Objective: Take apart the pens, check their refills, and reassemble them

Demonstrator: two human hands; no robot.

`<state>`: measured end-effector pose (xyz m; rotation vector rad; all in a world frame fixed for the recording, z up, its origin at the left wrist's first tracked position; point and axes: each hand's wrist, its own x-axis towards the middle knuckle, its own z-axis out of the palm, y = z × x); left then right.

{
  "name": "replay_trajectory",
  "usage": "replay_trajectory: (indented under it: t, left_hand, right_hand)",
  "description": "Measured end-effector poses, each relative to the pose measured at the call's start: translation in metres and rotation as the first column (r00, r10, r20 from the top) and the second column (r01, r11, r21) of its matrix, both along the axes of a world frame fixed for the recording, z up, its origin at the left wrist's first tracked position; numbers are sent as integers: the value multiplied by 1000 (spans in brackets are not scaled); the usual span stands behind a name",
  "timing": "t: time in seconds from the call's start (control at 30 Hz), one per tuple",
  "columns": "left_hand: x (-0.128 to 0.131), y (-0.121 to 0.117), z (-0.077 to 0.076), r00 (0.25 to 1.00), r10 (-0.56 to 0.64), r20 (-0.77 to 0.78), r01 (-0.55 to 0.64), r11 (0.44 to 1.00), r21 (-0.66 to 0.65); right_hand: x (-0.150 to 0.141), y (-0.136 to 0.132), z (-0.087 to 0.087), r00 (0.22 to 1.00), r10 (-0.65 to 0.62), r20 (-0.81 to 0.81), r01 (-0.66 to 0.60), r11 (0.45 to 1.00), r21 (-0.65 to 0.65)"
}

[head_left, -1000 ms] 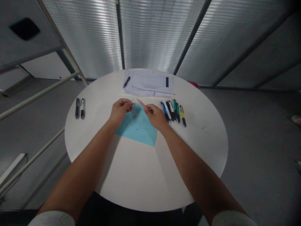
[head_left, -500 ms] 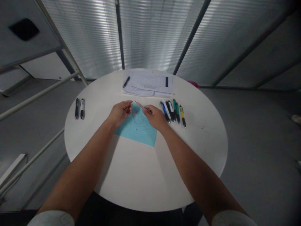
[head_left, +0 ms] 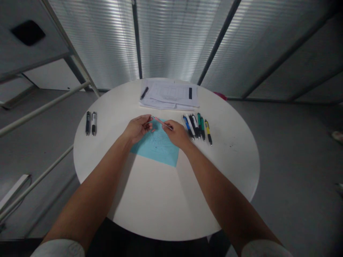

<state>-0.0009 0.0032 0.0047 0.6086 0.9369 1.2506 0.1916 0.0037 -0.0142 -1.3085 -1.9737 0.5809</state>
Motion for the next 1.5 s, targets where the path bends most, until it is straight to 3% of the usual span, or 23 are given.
replay_trajectory:
  t: [0.57, 0.8, 1.0, 1.27, 1.5]
  left_hand:
    - [0, -1, -1, 999, -43, -25, 45, 997, 57]
    - [3, -2, -3, 985, 10, -172, 8, 995, 100]
    - [3, -1, -8, 962, -37, -270, 79, 986, 144]
    - [3, -4, -1, 979, -32, -200, 63, 987, 149]
    - [2, -5, -3, 970, -61, -236, 100, 982, 160]
  right_hand:
    - [-1, 0, 0, 983, 25, 182, -41, 996, 85]
    - [-2, -4, 5, 964, -33, 262, 5, 994, 105]
    - [-1, -5, 5, 960, -84, 269, 50, 990, 131]
    - [-1, -3, 4, 971, -78, 228, 58, 994, 95]
    - [-1, -4, 7, 979, -68, 192, 54, 996, 77]
